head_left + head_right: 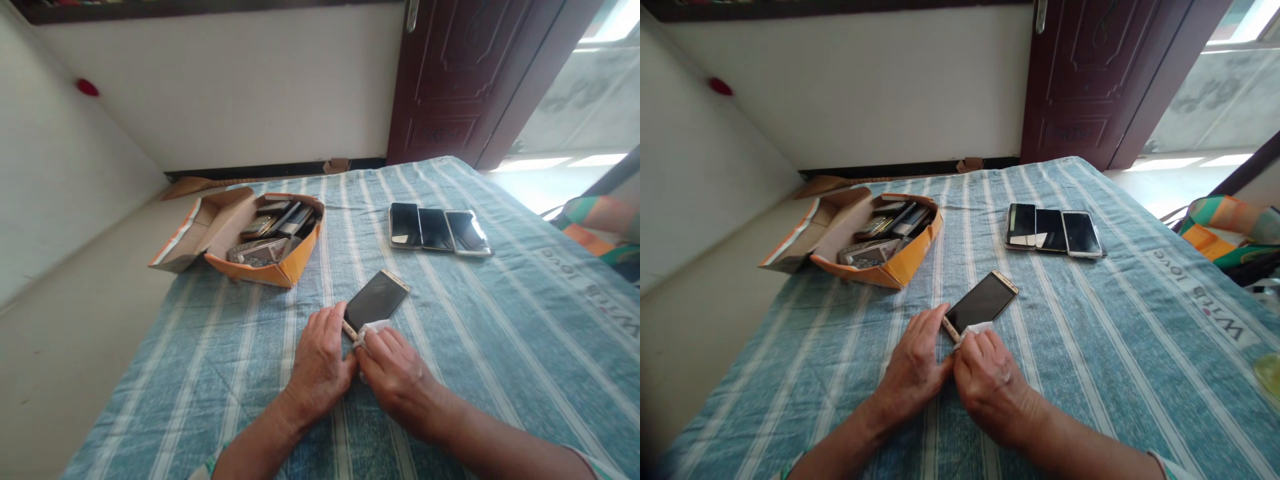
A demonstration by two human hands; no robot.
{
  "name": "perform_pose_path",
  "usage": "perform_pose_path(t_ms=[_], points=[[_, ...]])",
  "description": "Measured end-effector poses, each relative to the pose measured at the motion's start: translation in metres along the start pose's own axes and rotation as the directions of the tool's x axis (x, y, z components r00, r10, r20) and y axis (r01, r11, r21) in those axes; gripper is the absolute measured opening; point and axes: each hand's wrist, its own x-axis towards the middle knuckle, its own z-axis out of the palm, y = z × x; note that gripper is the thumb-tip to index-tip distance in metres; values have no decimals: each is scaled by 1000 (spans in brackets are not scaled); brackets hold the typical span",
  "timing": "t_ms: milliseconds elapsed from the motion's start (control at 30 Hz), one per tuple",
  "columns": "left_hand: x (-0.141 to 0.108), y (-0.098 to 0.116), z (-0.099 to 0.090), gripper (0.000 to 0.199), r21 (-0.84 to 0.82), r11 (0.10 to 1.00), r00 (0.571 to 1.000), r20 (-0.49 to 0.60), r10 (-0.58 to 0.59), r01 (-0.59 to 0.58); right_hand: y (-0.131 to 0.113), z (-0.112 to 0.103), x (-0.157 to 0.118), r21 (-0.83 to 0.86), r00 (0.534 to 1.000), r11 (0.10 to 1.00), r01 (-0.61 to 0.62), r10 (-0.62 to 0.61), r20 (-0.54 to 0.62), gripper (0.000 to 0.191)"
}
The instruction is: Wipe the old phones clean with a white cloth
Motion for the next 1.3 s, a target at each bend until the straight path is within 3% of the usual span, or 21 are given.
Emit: perform_pose_path(t_ms=[200, 467, 600, 767, 1100, 1300], points=[[0, 3, 0, 64, -14, 999, 998, 46, -31, 32, -4, -7, -4, -110, 996, 994, 0, 10, 91, 31], [0, 2, 2, 56, 20, 999, 999, 24, -32, 31, -7, 2, -1, -152, 999, 987, 51, -50, 7, 29], [0, 1, 4, 47, 61, 998, 1000, -7, -13, 13, -9, -1, 1, -189, 998, 981, 45, -36, 49, 28], [0, 3, 5, 41, 92, 996, 1000, -12, -8, 9, -13, -11, 1, -187, 992, 982, 16, 8, 127, 28], [0, 1, 4, 41, 102, 995, 999, -43, 11, -6, -14, -10, -2, -77, 994, 997, 4, 4, 105, 27], [1, 3, 3, 39, 108, 994, 999, -44, 3, 2, -9, -10, -2, -163, 992, 986, -30, 49, 119, 31]])
